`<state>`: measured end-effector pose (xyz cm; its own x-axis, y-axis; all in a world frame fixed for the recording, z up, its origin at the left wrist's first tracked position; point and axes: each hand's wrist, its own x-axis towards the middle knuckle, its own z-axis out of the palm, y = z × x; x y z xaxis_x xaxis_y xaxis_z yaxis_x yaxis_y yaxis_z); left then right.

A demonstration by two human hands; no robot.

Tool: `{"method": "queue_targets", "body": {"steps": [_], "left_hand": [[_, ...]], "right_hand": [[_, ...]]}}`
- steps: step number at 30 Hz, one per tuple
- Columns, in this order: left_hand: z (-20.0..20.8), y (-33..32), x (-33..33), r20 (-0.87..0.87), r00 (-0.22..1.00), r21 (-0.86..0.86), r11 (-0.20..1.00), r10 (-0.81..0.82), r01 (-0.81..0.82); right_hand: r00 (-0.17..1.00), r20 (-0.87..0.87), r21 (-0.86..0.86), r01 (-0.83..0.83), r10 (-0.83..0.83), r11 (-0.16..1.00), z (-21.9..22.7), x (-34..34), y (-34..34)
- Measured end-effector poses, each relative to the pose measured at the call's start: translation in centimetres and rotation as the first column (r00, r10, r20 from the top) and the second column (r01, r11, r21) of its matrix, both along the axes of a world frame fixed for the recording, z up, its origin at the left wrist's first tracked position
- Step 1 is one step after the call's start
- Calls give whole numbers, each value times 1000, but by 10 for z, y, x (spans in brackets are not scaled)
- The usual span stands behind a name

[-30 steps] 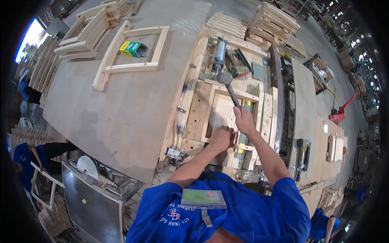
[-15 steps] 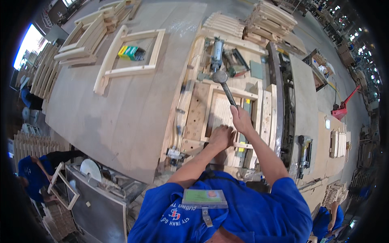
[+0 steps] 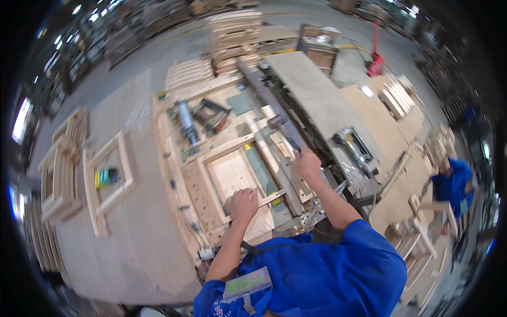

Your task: The person assembles wooden frames by placing pieces into a jig, tapping them with a hammer, and securing them with a nail gun. They repeat this process for multiple frames, moving completed units aside.

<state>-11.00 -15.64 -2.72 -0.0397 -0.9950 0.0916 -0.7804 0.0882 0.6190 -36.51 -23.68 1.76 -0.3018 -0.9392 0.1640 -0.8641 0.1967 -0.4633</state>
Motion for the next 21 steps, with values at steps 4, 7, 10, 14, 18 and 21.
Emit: {"method": "queue_targets", "body": {"steps": [4,7,10,14,18,21], "left_hand": [[-6,-4,-6,44,991,14,992,-124,124],[-14,-13,-23,-34,951,-8,952,-307,307],[-16,-12,-50,-253,882,-39,915,-397,401],[-16,-11,-55,-156,877,-27,889,-454,456],[-16,-15,-61,-155,855,-62,869,-494,491],[-12,-18,-67,-158,843,-69,857,-514,510]], "right_hand": [[993,-119,120,20,-6,993,-8,-5,-2],[985,-168,110,-28,46,993,-5,-10,2],[995,-66,90,-63,69,994,1,-27,13],[994,-100,-124,40,-52,992,24,-87,26],[904,-321,-148,247,-283,958,44,-163,37],[933,-335,156,190,-129,969,40,-193,36]]}}
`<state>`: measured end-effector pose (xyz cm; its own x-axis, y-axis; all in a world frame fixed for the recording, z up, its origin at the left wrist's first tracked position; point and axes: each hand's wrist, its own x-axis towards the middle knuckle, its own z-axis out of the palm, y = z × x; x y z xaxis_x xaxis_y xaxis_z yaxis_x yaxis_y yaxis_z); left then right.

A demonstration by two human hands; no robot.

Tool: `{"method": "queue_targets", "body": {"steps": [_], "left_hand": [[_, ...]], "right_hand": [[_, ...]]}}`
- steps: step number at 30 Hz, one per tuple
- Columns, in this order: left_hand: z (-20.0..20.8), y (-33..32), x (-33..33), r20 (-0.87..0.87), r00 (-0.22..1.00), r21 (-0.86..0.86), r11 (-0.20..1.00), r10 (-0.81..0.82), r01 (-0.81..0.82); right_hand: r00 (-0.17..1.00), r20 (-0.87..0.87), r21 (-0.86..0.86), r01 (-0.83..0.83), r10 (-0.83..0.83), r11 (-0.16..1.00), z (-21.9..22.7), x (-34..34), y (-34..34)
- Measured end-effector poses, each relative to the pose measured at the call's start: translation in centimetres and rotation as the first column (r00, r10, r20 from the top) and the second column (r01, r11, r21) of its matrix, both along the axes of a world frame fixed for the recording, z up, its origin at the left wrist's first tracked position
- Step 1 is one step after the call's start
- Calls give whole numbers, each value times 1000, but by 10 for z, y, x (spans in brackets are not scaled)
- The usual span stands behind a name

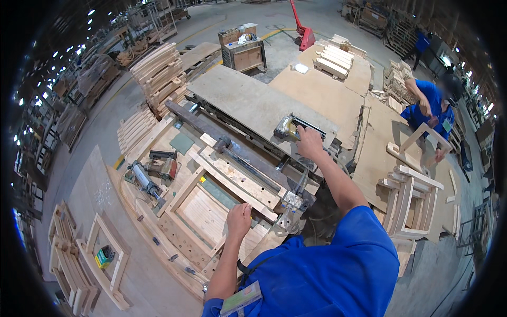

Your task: The person assembles wooden frames by placing pieces into a jig, tapping them with a hammer, and securing them with a nail gun. They repeat this process for multiple frames, moving completed units aside.

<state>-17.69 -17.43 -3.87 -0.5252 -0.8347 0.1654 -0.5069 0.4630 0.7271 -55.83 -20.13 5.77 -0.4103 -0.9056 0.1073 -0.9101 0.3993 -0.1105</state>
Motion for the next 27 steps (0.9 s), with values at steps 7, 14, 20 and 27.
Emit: {"method": "queue_targets", "body": {"steps": [7,14,20,27], "left_hand": [[20,18,8,-107,990,-145,983,94,-109],[39,58,28,-156,976,201,972,151,-119],[34,66,-14,-164,986,643,755,-26,127],[-3,63,-32,-137,967,805,593,216,-18]], "right_hand": [[981,185,-12,-51,52,999,17,8,-24],[622,783,39,-59,6,998,76,66,58],[433,901,116,-154,-39,981,65,164,112],[631,756,29,-302,177,953,1,206,102]]}}
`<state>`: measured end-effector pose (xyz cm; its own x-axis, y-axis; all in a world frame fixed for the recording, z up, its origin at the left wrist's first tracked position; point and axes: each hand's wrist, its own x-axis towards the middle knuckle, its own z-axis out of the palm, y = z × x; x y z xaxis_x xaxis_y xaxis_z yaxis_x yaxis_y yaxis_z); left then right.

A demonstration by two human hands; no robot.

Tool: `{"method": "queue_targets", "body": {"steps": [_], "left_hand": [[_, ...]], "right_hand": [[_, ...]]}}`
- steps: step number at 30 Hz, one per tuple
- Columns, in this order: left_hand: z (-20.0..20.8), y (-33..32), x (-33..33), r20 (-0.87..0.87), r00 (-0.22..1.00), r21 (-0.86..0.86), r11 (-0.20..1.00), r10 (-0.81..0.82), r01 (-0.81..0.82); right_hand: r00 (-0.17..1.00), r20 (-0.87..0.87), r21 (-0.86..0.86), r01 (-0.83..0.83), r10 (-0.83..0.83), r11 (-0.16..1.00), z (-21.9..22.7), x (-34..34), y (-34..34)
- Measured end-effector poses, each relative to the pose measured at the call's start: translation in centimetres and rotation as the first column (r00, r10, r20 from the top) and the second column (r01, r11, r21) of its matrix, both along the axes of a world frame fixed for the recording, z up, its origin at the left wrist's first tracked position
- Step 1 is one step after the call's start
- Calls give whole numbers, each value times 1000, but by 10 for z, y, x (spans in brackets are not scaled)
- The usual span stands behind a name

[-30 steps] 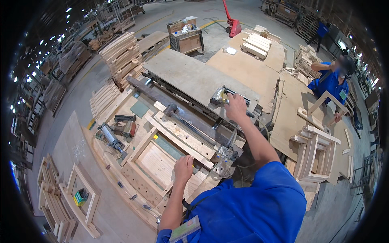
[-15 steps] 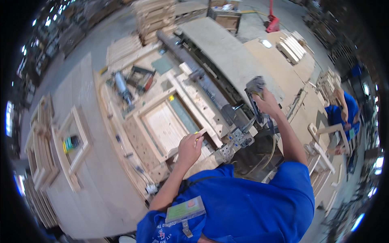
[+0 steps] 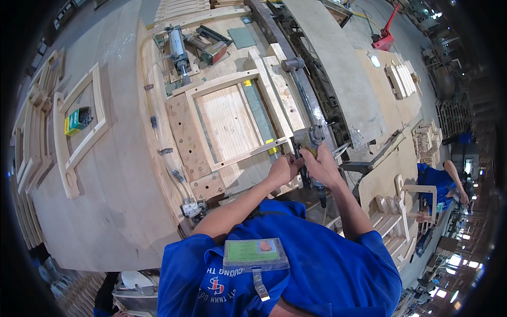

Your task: The person assembles wooden frames by placing pieces into a jig, tapping them with a hammer, and securing them with a nail gun. They repeat this process for multiple frames, moving completed units aside.

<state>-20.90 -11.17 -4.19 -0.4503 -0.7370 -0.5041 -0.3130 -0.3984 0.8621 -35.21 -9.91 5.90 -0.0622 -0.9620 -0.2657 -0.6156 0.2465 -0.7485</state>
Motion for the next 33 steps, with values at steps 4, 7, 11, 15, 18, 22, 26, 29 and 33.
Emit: {"method": "queue_targets", "body": {"steps": [4,7,11,15,18,22,26,29,33], "left_hand": [[-18,2,0,-59,996,2,997,71,-71],[-14,2,3,-40,997,-29,997,64,-65],[-16,3,5,-76,995,4,998,69,-69],[-22,7,0,-90,989,2,993,119,-120],[-24,6,-2,-76,992,41,994,105,-102],[-12,0,2,-53,990,61,990,134,-130],[22,-28,12,29,979,-94,975,203,-199],[29,-69,14,36,919,-157,911,392,-382],[28,-137,21,48,825,-239,808,564,-538]], "right_hand": [[998,-31,-32,-55,54,998,-7,8,-9],[992,-119,47,-41,47,998,-3,14,-10],[971,-229,83,-53,70,995,1,23,-11],[964,-219,68,-140,152,988,-2,25,-14],[972,-184,57,-136,144,989,-2,24,-14],[978,-176,121,-91,111,989,7,25,-22],[994,100,142,22,-37,990,6,19,-53],[962,251,121,78,-107,990,14,37,-110],[954,283,50,84,-95,995,2,58,-188]]}}
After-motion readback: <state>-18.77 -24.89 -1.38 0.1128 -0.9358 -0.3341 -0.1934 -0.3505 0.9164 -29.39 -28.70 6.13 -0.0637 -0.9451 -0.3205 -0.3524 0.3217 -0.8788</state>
